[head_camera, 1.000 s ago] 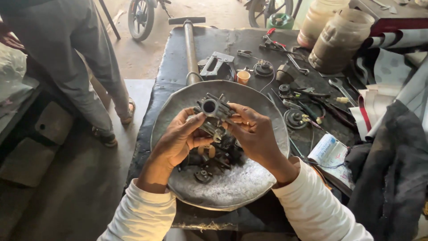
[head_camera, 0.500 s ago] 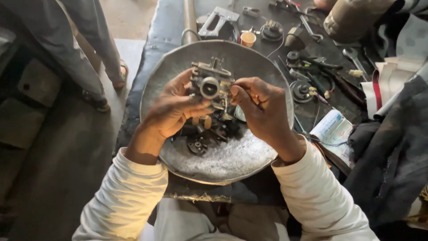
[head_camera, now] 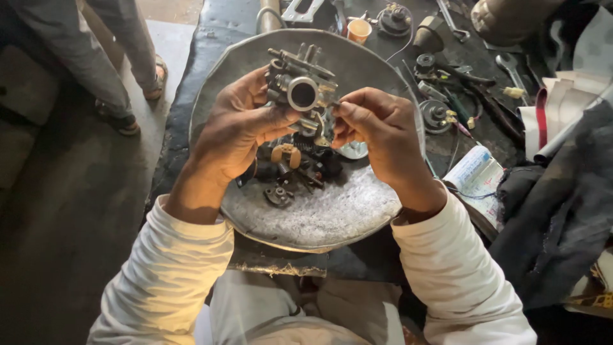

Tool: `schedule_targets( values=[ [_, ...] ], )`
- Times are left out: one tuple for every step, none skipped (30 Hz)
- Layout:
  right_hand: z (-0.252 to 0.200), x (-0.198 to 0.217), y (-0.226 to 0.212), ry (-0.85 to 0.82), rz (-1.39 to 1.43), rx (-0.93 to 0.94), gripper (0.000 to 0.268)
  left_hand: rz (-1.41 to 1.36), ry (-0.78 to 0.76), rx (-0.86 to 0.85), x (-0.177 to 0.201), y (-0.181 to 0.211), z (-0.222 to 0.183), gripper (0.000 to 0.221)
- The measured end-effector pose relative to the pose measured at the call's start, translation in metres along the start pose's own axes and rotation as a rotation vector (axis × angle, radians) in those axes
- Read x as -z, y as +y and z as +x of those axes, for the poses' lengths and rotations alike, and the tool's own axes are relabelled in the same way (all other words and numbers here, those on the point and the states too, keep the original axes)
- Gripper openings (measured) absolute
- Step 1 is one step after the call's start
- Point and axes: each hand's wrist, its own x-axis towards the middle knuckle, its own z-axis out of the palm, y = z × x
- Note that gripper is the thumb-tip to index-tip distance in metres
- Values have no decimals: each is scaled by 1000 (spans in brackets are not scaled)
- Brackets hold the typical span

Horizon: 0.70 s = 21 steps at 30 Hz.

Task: The recorder is disassembling and cleaning a motorcycle carburetor and its internal components.

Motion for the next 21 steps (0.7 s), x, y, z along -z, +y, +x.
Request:
schedule_targets(
  values=[
    [-1,0,1,-7,0,-7,16,-3,9,-1,1,-1,-1,56],
    [-1,1,1,-23,77,-54,17,2,9,5,2,-1,-1,55],
    [-1,2,2,-39,155,-101,17,7,9,11,3,-1,0,54],
    [0,2,3,-41,154,-102,17,7,10,10,4,0,0,54],
    [0,2,4,-30,-6,-33,20,11,38,15,4,1,0,52],
    [-1,4,5,-13,-168,36,22,13,63,23,3,1,1,50],
    [-1,6,4,-9,-170,36,22,10,59,24,7,-1,2,50],
    [0,8,3,73,-299,63,22,-21,101,18,10,-2,3,45],
    [1,10,1,156,-427,89,21,-53,143,12,14,-3,4,40],
    [-1,11,-8,155,-433,88,21,-59,142,10,18,-3,2,40],
    [-2,12,-17,54,-654,87,17,-113,190,-1,22,-2,1,38],
    [-3,13,-27,-49,-873,85,15,-166,237,-12,27,-1,1,38],
    [-3,14,-26,-50,-878,85,15,-171,235,-15,29,2,1,38],
    [-3,14,-25,-185,-939,17,20,-174,282,-9,31,4,1,42],
    [-3,14,-24,-321,-995,-52,29,-178,330,-4,34,7,1,46],
    [-3,8,-20,-321,-999,-53,29,-181,329,-5,39,6,1,46],
    [-3,2,-16,-384,-1154,-43,36,-160,349,-5,44,5,1,46],
    [-3,-4,-12,-447,-1311,-34,44,-138,367,-6,49,4,1,47],
    [-5,-6,-9,-446,-1316,-34,44,-142,365,-8,49,4,2,47],
    [-6,-9,-7,-459,-1368,-37,50,-123,359,-13,49,3,3,46],
    [-8,-11,-5,-471,-1421,-39,56,-104,354,-17,48,3,3,45]
  ],
)
